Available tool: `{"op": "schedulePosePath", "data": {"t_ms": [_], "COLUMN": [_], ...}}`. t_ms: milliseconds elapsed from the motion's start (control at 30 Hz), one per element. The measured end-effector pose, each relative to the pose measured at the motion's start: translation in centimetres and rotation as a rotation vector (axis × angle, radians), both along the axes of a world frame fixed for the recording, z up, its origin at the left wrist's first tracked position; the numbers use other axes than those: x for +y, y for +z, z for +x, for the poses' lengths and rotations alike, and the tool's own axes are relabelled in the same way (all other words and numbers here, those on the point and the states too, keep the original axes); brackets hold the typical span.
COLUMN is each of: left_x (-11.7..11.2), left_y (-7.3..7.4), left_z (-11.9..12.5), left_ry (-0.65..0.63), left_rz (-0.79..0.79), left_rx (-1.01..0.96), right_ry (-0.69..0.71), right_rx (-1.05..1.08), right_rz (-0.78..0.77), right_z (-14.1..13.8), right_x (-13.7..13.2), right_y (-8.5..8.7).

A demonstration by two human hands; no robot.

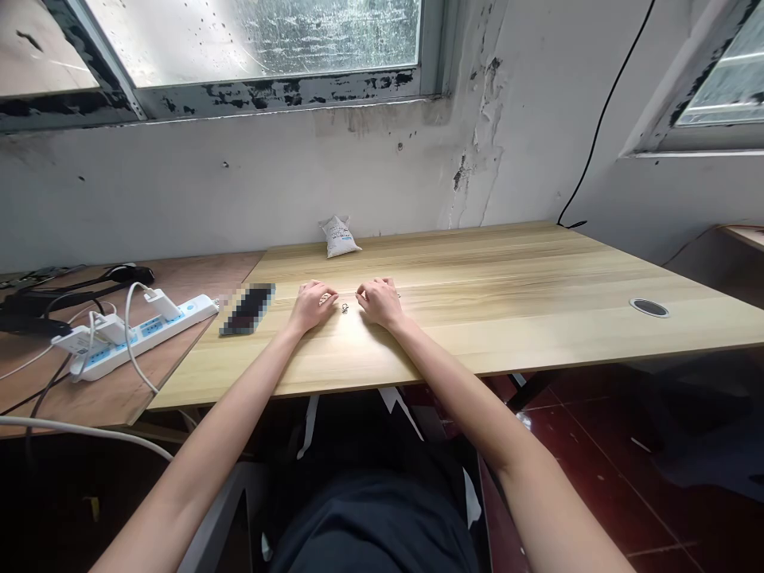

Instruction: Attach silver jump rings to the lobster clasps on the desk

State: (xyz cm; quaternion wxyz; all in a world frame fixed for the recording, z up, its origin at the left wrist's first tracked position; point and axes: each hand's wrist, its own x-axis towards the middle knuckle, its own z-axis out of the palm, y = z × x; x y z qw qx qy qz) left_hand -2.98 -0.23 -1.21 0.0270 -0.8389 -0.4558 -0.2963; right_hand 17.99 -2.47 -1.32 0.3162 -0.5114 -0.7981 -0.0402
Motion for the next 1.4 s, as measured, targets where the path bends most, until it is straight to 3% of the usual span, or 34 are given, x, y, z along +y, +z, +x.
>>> {"op": "schedulePosePath", "data": {"t_ms": [433, 1033, 1400], "left_x": [-0.5, -0.9, -1.0], "left_y": [0.4, 0.7, 0.7], "left_z": [0.0, 0.1, 0.1], "left_ry": [0.060, 0.028, 0.009], "left_rz": [-0.044, -0.086, -0.105], "left_rx": [-0.206, -0.252, -0.299], "right_ry": [0.051, 0.062, 0.025], "right_rx": [0.100, 0.080, 0.008], "right_rz": [0.025, -0.012, -0.064], "right_z": [-0.1, 0.0, 1.0], "right_x": [-0.3, 0.1, -0.2], "right_y": [-0.3, -0.6, 0.1]}}
